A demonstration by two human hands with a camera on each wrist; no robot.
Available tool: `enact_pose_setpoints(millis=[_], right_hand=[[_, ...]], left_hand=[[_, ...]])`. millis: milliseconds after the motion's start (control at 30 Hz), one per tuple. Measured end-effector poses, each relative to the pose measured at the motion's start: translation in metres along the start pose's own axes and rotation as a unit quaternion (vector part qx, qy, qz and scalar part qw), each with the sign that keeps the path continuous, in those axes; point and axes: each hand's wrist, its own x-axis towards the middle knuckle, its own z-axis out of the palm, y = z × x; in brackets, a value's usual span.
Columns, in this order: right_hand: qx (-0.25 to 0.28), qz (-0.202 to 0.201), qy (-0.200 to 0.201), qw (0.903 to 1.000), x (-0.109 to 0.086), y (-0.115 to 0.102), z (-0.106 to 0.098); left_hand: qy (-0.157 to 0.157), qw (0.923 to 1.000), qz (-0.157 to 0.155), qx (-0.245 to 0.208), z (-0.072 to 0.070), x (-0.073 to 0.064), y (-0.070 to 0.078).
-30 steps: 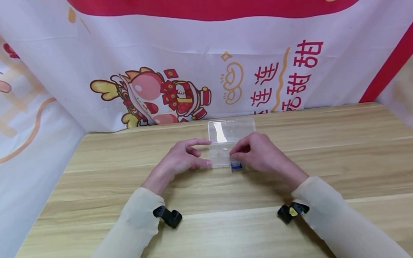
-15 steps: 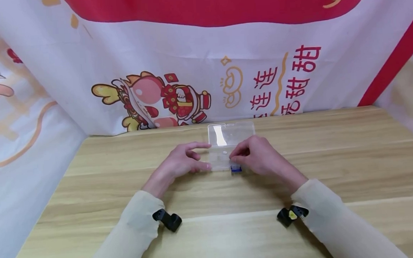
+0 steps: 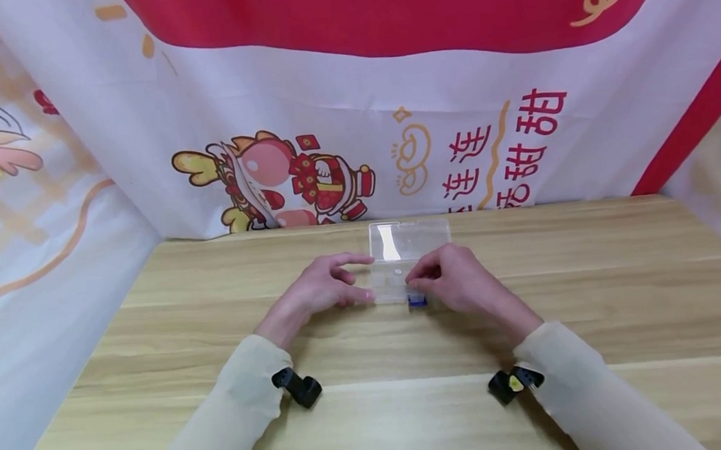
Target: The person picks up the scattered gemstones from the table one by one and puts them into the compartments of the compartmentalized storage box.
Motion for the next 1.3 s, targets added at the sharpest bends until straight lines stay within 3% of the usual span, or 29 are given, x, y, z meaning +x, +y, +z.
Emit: enact_pose_setpoints(millis=[1300], right_hand=[[-0.014,-0.017,0.000,0.9998,-0.0006,0.0008,-0.0003]], left_hand=[[-0.003,1.0000,-0.004,0.001,0.0008,0.0015,-0.0016]])
